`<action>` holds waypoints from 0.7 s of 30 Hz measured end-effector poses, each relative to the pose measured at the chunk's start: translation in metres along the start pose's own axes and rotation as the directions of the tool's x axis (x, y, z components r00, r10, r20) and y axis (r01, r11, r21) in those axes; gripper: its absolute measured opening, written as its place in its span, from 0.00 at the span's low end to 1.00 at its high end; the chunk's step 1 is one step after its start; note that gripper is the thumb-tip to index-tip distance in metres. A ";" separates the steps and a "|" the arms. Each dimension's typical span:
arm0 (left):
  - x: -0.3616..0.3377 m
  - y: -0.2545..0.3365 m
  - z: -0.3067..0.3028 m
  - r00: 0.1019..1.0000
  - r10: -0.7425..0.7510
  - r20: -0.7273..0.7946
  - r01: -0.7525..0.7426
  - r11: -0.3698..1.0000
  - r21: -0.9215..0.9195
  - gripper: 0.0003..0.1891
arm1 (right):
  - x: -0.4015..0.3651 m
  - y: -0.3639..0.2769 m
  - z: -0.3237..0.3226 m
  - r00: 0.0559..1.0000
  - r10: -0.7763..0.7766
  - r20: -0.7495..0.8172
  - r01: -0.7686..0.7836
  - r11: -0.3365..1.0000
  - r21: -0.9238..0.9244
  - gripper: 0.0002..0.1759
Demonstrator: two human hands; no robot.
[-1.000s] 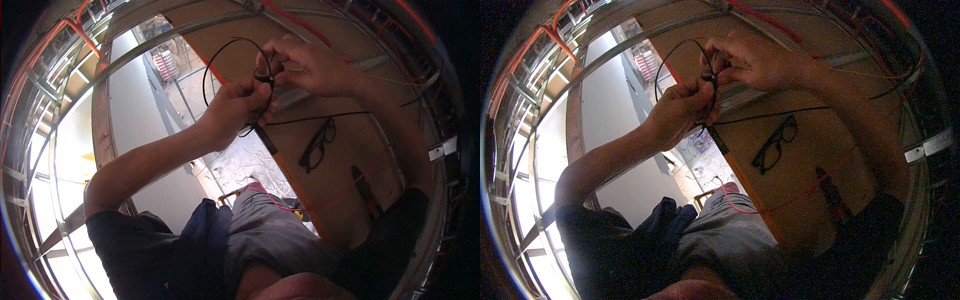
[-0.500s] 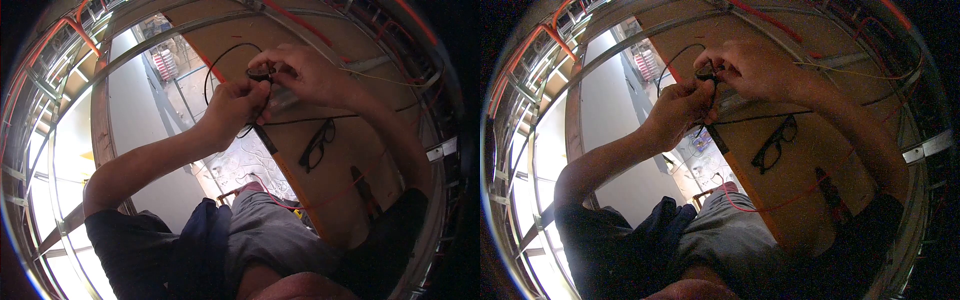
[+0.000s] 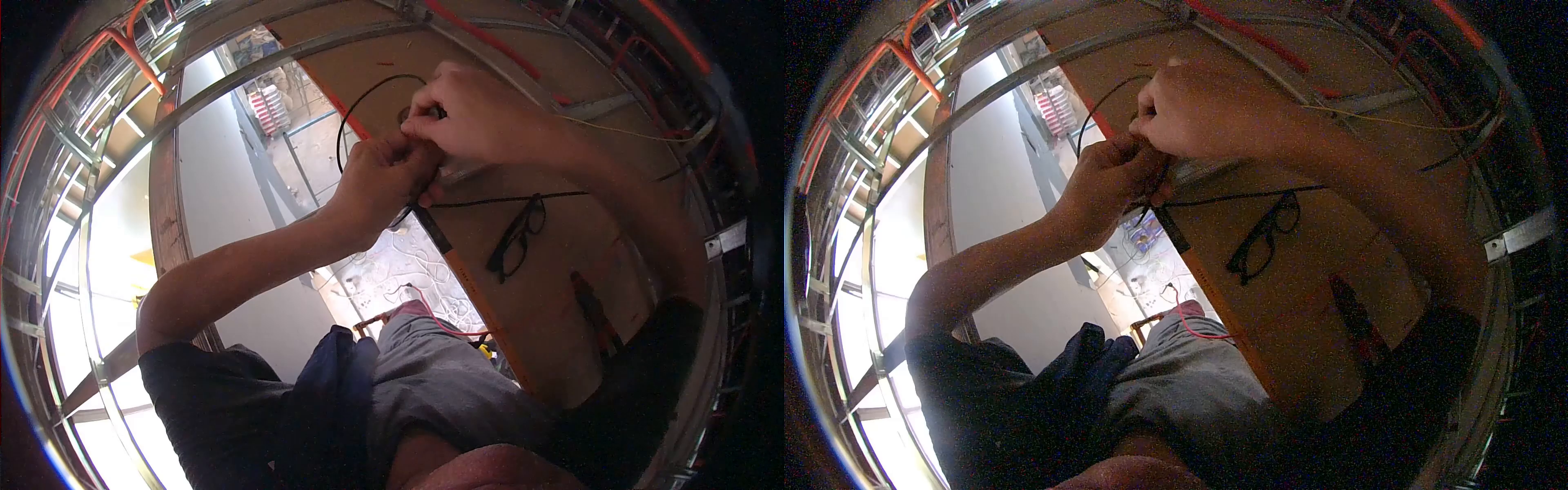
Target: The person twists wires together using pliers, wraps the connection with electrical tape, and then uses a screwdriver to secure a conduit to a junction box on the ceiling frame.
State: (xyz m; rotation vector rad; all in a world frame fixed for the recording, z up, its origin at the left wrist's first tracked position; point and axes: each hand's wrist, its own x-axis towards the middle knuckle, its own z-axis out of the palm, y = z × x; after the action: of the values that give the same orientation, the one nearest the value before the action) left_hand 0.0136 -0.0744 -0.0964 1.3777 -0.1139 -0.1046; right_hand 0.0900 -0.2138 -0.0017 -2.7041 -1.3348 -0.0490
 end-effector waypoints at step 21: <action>0.003 0.000 -0.001 0.999 0.020 -0.031 -0.019 0.999 0.050 0.16 | -0.009 0.010 -0.001 0.997 -0.017 -0.076 0.068 0.661 0.747 0.15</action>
State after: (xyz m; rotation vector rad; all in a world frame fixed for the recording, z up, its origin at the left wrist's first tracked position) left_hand 0.0170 -0.0735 -0.0961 1.4269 -0.1039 -0.0638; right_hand 0.0921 -0.2273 -0.0025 -1.9353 -1.0643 0.3418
